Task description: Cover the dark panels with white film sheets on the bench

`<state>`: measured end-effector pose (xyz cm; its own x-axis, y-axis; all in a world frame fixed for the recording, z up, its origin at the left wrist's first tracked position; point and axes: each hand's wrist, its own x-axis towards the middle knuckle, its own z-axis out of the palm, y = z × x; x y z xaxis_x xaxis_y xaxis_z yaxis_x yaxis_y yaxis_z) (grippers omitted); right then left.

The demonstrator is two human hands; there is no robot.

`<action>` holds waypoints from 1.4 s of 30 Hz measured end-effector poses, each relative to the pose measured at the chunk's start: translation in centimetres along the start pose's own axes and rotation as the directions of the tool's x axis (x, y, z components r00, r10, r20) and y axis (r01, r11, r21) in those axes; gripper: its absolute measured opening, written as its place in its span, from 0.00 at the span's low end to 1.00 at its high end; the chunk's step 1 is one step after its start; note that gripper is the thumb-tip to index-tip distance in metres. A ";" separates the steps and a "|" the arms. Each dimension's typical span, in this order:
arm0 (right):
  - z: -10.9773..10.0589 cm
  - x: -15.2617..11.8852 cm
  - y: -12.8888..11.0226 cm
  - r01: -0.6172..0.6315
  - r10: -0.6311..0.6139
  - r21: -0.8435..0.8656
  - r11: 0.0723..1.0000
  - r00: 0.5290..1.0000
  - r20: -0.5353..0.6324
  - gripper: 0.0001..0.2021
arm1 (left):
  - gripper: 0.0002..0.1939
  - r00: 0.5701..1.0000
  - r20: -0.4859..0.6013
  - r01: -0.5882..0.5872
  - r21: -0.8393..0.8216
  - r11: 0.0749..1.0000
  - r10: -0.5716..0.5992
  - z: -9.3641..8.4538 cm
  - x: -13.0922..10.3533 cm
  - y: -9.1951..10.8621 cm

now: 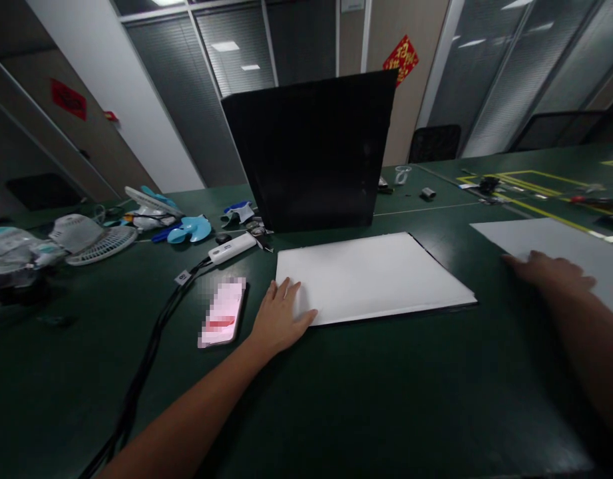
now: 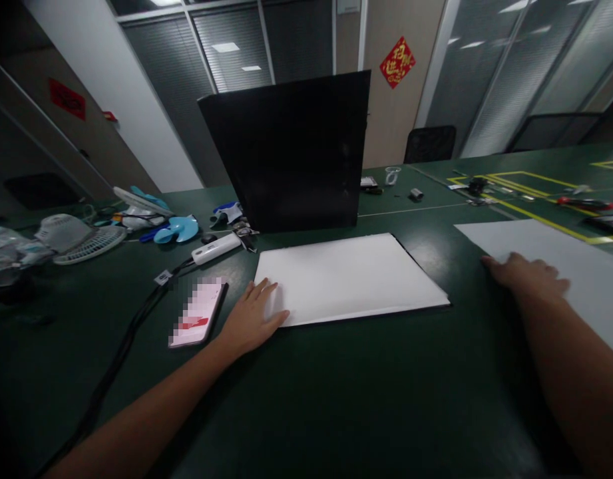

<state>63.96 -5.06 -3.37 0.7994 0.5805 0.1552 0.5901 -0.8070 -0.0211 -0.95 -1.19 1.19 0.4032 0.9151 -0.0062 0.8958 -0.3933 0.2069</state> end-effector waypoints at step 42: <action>-7.5 -15.9 -12.3 0.895 -0.894 0.186 0.405 0.430 -0.122 0.31 | 0.42 0.998 -0.001 -0.067 0.026 0.997 0.068 0.5 -0.2 -0.1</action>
<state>43.12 -5.18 1.86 -0.1978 0.9583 0.2065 0.9756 0.2129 -0.0536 -1.04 -1.43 0.66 0.4627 0.8865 0.0085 0.8710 -0.4564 0.1817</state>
